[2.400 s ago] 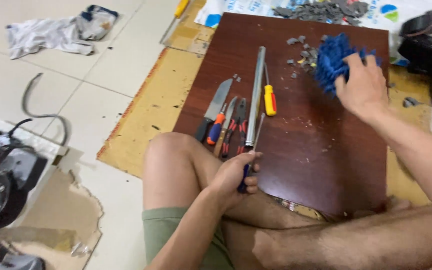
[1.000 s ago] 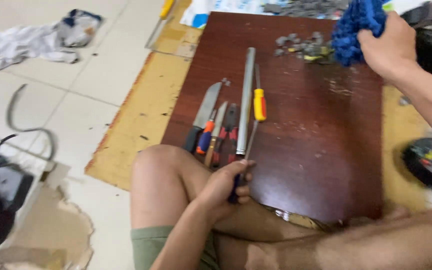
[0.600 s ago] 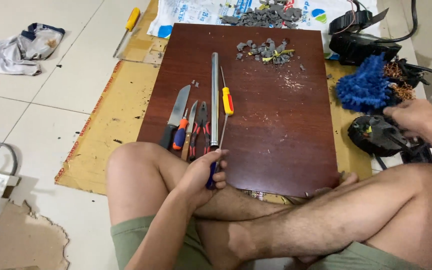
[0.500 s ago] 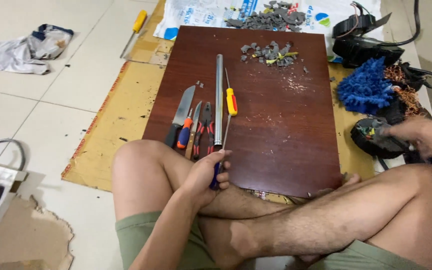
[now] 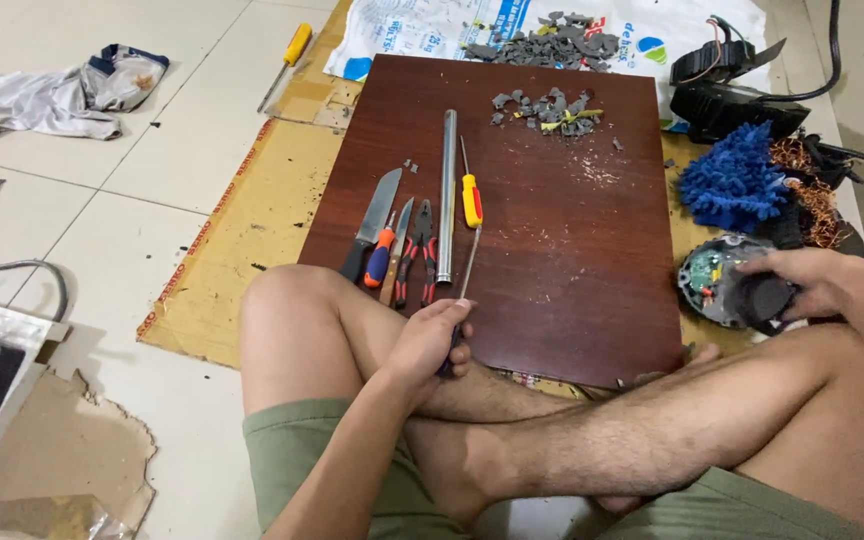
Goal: The person sits cross-legged on the floor and uses pliers to strip a small piece of wire. They then use a screwdriver to work on the internal components of a disassembled motor housing, adjusting parts and wires within the unit.
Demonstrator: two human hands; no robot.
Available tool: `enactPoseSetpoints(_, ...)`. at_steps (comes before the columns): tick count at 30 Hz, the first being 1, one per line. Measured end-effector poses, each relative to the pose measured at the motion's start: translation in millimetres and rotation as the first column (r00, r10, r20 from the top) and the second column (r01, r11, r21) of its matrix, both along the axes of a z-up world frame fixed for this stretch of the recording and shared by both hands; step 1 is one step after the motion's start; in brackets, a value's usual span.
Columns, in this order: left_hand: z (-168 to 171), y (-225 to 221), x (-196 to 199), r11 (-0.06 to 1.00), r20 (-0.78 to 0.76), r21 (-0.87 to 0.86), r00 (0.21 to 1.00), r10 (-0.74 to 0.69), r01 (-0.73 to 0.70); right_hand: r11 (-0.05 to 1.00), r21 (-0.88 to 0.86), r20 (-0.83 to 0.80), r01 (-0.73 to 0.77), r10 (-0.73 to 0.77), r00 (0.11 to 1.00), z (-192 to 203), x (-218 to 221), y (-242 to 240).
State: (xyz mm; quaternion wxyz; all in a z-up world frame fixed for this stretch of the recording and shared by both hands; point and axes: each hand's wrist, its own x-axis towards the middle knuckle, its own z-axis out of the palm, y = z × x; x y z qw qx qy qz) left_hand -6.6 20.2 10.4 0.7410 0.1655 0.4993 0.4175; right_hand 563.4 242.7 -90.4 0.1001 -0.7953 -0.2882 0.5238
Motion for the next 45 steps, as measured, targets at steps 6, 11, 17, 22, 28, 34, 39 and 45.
enactPoseSetpoints(6,-3.4,-4.9,6.1,0.995,-0.145,0.084,0.989,-0.039,0.051,0.982,0.170,0.228,-0.083,0.042,0.973,40.4,-40.7,-15.4)
enactPoseSetpoints(11,5.6,-16.7,18.5,0.989,-0.326,0.089,0.942,-0.081,0.115,0.901,0.415,0.147,-0.128,0.072,0.986,91.6,-119.5,-55.4)
enactPoseSetpoints(17,33.1,-32.6,49.9,0.927,-0.619,0.198,0.774,-0.134,0.319,0.931,0.335,-0.016,-0.148,0.163,0.987,80.4,-225.5,-104.4)
enactPoseSetpoints(22,71.7,-27.1,66.1,0.884,-0.678,0.120,0.687,-0.260,0.452,0.858,0.469,-0.064,-0.208,0.268,0.961,59.3,-254.2,-119.5)
enactPoseSetpoints(28,83.7,-20.3,73.2,0.861,-0.709,-0.022,0.600,-0.371,0.508,0.804,0.508,-0.020,-0.308,0.368,0.930,82.9,-264.7,-140.3)
enactPoseSetpoints(34,92.6,-42.3,61.6,0.838,-0.743,0.070,0.589,-0.318,0.541,0.735,0.597,0.051,-0.321,0.365,0.930,91.9,-270.2,-156.4)
enactPoseSetpoints(39,106.9,-56.1,65.1,0.794,-0.815,0.120,0.516,-0.265,0.597,0.892,0.451,-0.340,0.011,0.160,0.927,88.5,-261.3,-150.1)
enactPoseSetpoints(45,92.2,-59.7,73.3,0.787,-0.840,0.099,0.476,-0.262,0.609,0.834,0.503,0.083,-0.227,0.214,0.973,72.1,-262.0,-151.9)
